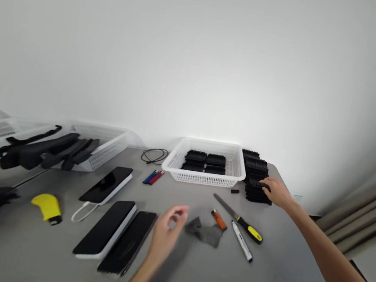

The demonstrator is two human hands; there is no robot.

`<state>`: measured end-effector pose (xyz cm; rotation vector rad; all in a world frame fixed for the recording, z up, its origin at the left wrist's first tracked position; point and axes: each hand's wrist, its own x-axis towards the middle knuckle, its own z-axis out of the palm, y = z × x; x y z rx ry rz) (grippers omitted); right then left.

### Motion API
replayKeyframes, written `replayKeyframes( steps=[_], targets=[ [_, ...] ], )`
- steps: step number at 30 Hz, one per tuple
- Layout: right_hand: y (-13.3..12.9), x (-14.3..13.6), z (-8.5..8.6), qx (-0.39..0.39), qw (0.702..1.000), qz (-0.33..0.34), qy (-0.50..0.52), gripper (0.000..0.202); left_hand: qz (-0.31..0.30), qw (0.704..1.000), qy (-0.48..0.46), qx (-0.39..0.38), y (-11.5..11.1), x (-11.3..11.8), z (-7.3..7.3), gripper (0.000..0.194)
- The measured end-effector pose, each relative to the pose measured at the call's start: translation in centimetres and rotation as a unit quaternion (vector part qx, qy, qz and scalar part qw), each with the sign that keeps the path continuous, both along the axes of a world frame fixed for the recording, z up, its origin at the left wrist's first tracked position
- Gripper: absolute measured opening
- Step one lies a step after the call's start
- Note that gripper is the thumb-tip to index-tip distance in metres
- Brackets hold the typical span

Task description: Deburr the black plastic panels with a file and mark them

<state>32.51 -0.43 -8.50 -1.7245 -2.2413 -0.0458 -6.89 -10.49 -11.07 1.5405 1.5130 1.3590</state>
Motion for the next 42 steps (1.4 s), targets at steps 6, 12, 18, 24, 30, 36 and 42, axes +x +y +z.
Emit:
replayKeyframes(
  steps=[6, 12, 18, 24, 30, 36, 42],
  targets=[
    [0.2, -0.3, -1.3, -0.005, 0.999, -0.024, -0.039, 0.034, -0.039, 0.999, 0.024, -0.002, -7.3, 2.6, -4.0, 0.025],
    [0.0, -0.5, -1.1, 0.018, 0.999, -0.02, -0.04, 0.034, -0.041, 0.999, 0.015, -0.017, -11.3, 3.6, -5.6, 0.026],
    [-2.6, -0.2, 0.7, 0.117, 0.992, 0.033, 0.021, 0.029, -0.044, 0.999, 0.022, 0.0, -11.9, 2.3, -6.0, 0.025],
    [-6.5, -4.2, 1.2, 0.261, 0.958, 0.119, -0.009, 0.028, -0.118, 0.992, 0.003, 0.039, -8.8, 2.1, -3.5, 0.026],
    [-6.9, -9.7, 0.4, 0.34, 0.929, 0.141, 0.03, 0.027, -0.204, 0.973, -0.093, 0.05, 1.5, 5.5, 0.8, 0.048],
    [-5.0, -12.7, -2.4, 0.342, 0.926, 0.143, 0.07, 0.029, -0.305, 0.932, -0.194, 0.029, 8.1, 8.0, 0.3, 0.045],
    [-4.5, -13.3, -5.2, 0.344, 0.922, 0.112, 0.138, 0.043, -0.226, 0.941, -0.252, 0.018, 8.6, 6.5, -3.0, 0.048]
  ],
)
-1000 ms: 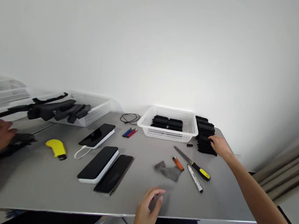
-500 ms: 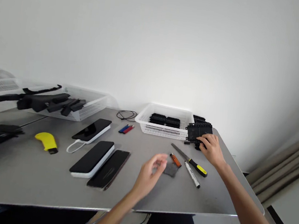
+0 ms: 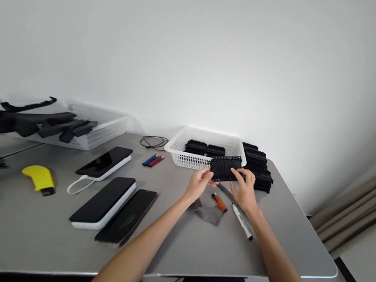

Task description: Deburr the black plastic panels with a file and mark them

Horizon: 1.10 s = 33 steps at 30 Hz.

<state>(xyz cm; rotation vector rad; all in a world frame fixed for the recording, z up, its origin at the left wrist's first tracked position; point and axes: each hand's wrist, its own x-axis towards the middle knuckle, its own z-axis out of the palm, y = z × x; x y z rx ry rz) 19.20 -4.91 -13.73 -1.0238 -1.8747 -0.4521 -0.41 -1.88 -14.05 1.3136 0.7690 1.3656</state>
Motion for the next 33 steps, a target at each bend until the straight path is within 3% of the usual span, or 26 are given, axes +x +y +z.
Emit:
replayKeyframes(
  steps=[3, 6, 10, 13, 19, 28, 33],
  targets=[
    [-0.3, 0.0, -0.6, -0.004, 0.993, -0.019, 0.117, 0.043, 0.037, 0.999, -0.023, -0.017, 0.3, -0.7, -1.0, 0.056],
    [-0.4, 0.1, -0.9, -0.103, 0.962, 0.002, 0.252, 0.042, 0.051, 0.998, -0.012, -0.022, 0.6, -1.1, -1.5, 0.059],
    [0.1, 0.2, -1.4, -0.305, 0.864, 0.142, 0.373, 0.043, 0.012, 0.999, 0.036, -0.014, 0.6, -1.5, -1.6, 0.054],
    [0.5, 0.2, -1.6, -0.358, 0.815, 0.173, 0.422, 0.039, -0.017, 0.998, 0.067, -0.006, 0.5, -1.6, -1.6, 0.049],
    [0.3, -0.1, -1.5, -0.348, 0.811, 0.145, 0.447, 0.041, 0.035, 0.995, 0.089, 0.001, 0.6, -1.6, -2.1, 0.049],
    [-0.6, -0.7, -1.5, -0.343, 0.85, 0.13, 0.378, 0.046, 0.183, 0.966, 0.167, 0.069, 0.2, -1.4, -2.0, 0.028],
    [-0.9, -0.8, -0.9, -0.363, 0.84, 0.141, 0.377, 0.047, 0.197, 0.966, 0.153, 0.062, 0.2, -1.2, -2.5, 0.023]
  ],
)
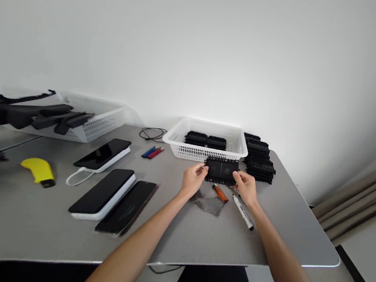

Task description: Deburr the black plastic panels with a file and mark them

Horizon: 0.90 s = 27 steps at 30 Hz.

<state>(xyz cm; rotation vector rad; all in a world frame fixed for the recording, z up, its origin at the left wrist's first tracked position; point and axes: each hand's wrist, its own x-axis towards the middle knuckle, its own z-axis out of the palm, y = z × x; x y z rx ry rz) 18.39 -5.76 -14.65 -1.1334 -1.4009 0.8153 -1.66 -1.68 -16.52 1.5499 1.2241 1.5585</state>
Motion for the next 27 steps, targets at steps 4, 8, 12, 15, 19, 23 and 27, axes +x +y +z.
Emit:
replayKeyframes(
  steps=[4, 8, 12, 15, 19, 23, 27],
  targets=[
    [0.0, 0.5, 0.6, -0.004, 1.0, 0.03, 0.009, 0.046, -0.029, 0.997, -0.075, -0.015, -0.3, 0.1, 0.6, 0.049],
    [0.1, 0.8, 0.7, 0.011, 1.0, 0.023, -0.006, 0.045, -0.082, 0.995, -0.05, 0.013, -0.7, 0.0, 1.5, 0.056],
    [0.3, 0.9, 0.5, 0.01, 1.0, 0.009, 0.015, 0.038, -0.121, 0.991, 0.047, 0.023, -1.0, 0.0, 1.7, 0.028],
    [0.4, 0.9, 0.5, 0.005, 0.998, -0.007, 0.061, 0.038, -0.123, 0.992, 0.029, 0.009, -0.9, 0.1, 1.5, 0.026],
    [0.4, 0.8, 0.5, -0.015, 0.992, 0.032, 0.12, 0.037, -0.088, 0.995, -0.04, -0.007, -0.5, 0.1, 1.4, 0.033],
    [0.5, 0.7, 0.3, -0.047, 0.983, 0.039, 0.173, 0.035, -0.087, 0.989, -0.116, -0.008, -0.1, 0.1, 1.3, 0.045],
    [0.8, 0.9, -0.1, -0.061, 0.973, 0.029, 0.219, 0.034, -0.15, 0.971, -0.168, -0.085, 0.0, 0.3, 1.1, 0.051]
  ],
)
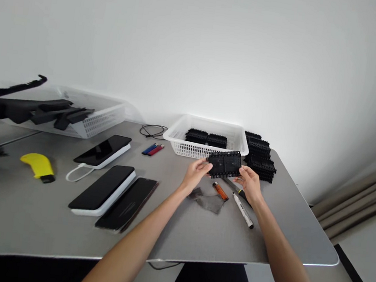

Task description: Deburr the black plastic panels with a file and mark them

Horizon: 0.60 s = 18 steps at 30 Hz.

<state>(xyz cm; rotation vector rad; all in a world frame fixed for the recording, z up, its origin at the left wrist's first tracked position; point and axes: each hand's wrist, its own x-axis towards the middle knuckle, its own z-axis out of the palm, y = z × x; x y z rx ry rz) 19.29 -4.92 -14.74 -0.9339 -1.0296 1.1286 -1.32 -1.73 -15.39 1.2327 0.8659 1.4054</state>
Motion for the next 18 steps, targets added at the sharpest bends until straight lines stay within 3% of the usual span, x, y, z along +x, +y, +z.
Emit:
replayKeyframes(
  steps=[5, 8, 10, 13, 16, 18],
  targets=[
    [0.0, 0.0, -0.6, 0.007, 0.998, -0.027, -0.048, 0.042, -0.05, 0.998, -0.013, -0.035, 0.2, 0.1, -0.6, 0.054],
    [-0.5, -0.5, -0.7, 0.01, 0.975, -0.104, -0.197, 0.045, -0.01, 0.999, -0.019, -0.047, 0.6, -0.2, -0.9, 0.057],
    [-1.0, -1.0, -0.7, 0.017, 0.924, -0.146, -0.353, 0.04, 0.035, 0.998, -0.029, -0.049, 0.8, -0.4, -1.1, 0.056],
    [-1.7, -2.6, -1.0, 0.036, 0.819, -0.125, -0.559, 0.03, 0.085, 0.994, -0.049, -0.058, 1.1, -0.7, -1.2, 0.054],
    [-2.1, -4.3, -1.7, 0.042, 0.726, -0.082, -0.681, 0.02, 0.107, 0.99, -0.06, -0.07, 1.2, -0.8, -1.2, 0.056],
    [-2.1, -5.1, -2.1, 0.043, 0.693, -0.069, -0.717, 0.013, 0.109, 0.989, -0.063, -0.073, 1.2, -0.8, -1.2, 0.058]
  ],
)
